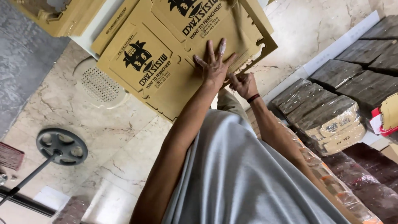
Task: The person cuts flat cardboard boxes into smaller pieces using a knife. They repeatedly position the knife along the box edges, slice through the cardboard, and separate the cut sections.
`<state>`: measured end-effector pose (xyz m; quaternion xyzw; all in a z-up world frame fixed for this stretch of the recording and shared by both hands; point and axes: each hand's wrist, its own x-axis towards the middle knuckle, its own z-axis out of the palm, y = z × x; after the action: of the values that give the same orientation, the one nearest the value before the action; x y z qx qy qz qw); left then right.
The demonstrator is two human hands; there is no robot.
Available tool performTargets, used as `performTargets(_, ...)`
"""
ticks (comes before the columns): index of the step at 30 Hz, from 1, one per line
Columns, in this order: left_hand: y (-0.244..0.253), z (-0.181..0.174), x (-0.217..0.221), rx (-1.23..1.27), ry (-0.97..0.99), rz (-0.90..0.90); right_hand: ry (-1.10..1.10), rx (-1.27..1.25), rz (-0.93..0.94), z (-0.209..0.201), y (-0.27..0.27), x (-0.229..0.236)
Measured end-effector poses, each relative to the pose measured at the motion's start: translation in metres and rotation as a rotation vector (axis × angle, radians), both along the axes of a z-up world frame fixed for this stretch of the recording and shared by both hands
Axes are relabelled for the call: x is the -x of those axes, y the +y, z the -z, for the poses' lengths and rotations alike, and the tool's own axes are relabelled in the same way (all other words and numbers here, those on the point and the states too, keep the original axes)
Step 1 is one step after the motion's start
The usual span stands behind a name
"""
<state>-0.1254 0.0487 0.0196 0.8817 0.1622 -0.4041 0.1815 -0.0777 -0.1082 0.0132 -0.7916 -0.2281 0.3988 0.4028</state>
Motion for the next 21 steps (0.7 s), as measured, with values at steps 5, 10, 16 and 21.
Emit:
performTargets(5, -0.004, -0.002, 0.007, 0.030, 0.006, -0.006, 0.279, 0.100, 0.196, -0.010, 0.002, 0.002)
performTargets(10, 0.012, -0.023, 0.004, 0.200, -0.077, -0.151, 0.737, 0.380, 0.138, -0.004, 0.003, -0.002)
performTargets(16, -0.006, -0.003, 0.004, -0.091, -0.027, 0.008, 0.814, 0.187, 0.229, 0.036, 0.002, 0.048)
performTargets(21, -0.011, -0.022, -0.002, -0.099, 0.015, -0.035, 0.657, 0.039, 0.412, 0.041, 0.000, 0.063)
